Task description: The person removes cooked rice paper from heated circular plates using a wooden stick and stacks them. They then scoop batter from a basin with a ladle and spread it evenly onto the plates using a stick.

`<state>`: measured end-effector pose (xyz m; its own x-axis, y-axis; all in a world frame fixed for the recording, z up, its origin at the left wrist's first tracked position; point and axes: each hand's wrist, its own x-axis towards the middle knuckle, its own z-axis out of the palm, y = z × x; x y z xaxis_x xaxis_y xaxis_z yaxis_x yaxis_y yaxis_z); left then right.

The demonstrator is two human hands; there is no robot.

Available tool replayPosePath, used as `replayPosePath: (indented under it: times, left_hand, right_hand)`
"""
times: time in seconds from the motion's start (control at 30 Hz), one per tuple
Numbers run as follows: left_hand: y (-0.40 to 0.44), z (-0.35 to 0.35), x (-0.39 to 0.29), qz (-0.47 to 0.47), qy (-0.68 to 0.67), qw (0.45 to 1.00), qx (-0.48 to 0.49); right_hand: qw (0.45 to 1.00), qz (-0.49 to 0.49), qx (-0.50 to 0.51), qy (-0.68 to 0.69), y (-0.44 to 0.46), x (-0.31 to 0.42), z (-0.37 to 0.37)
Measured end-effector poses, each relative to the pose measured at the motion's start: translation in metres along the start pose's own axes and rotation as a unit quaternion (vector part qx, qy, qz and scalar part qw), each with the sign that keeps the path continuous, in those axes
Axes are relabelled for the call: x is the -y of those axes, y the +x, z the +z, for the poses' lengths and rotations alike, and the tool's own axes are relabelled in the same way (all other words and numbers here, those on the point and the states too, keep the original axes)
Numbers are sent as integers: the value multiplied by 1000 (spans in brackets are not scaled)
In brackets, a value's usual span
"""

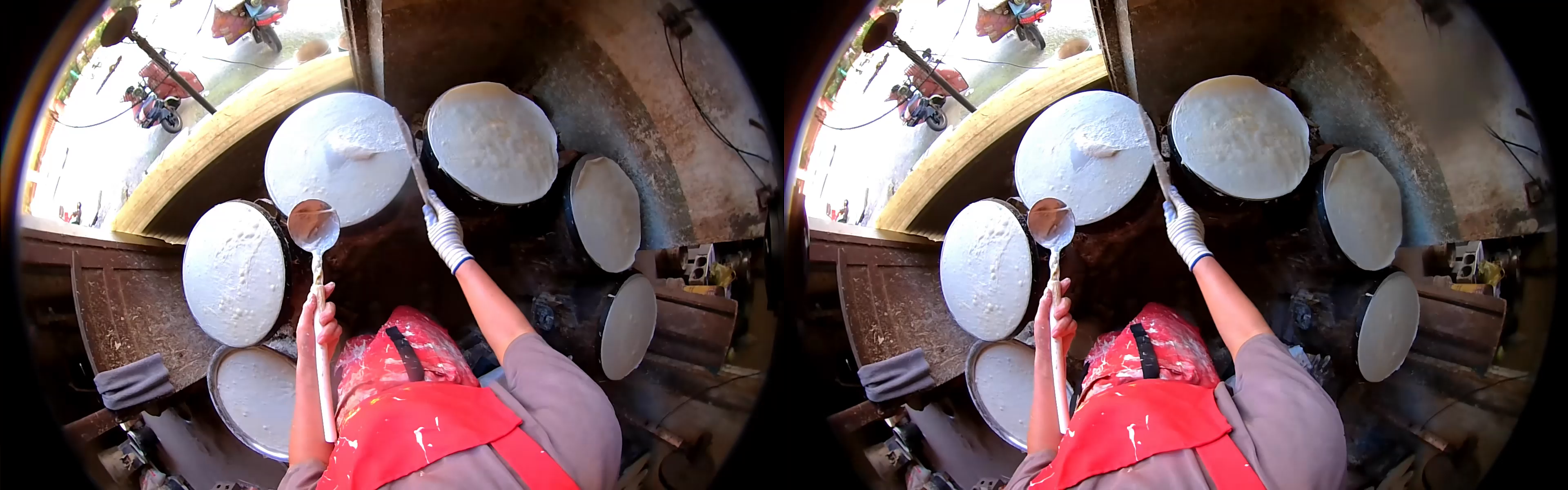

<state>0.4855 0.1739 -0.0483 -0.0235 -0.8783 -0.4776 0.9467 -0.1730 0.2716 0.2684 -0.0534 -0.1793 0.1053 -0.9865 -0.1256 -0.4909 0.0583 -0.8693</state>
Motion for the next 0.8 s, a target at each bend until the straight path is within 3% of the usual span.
replayPosePath:
  times: [0.03,0.23,0.3,0.33,0.4,0.43,0.57,0.63,0.7,0.73,0.77,0.8]
  left_hand:
    - [1,1,-1,-2,1,1000,1]
    - [2,14,-1,1,-5,1000,5]
    - [-1,17,-2,16,-11,1000,16]
    - [-3,21,-3,21,-12,1000,16]
    - [-4,24,-4,30,-8,999,9]
    - [-3,24,-5,32,-9,999,6]
    - [10,26,-10,46,26,998,-32]
    - [20,34,-15,49,103,987,-111]
    - [40,35,-27,53,181,973,-136]
    - [51,35,-33,73,239,957,-145]
    - [64,36,-40,93,296,938,-153]
    - [77,36,-49,106,322,927,-162]
  right_hand:
    - [996,-58,-17,-62,-9,2,9]
    - [988,-73,120,-66,-21,45,50]
    - [985,-149,79,-33,-7,40,36]
    - [993,-83,78,36,21,15,41]
    - [994,-67,71,41,57,3,31]
    - [991,-120,64,-19,63,18,20]
    - [955,-144,254,-60,85,41,11]
    - [933,-181,310,-5,89,25,12]
    - [920,-131,366,45,65,46,-26]
    - [916,-92,386,-56,62,52,-46]
    - [924,-149,353,-8,56,49,-62]
    - [944,-142,297,22,52,29,-64]
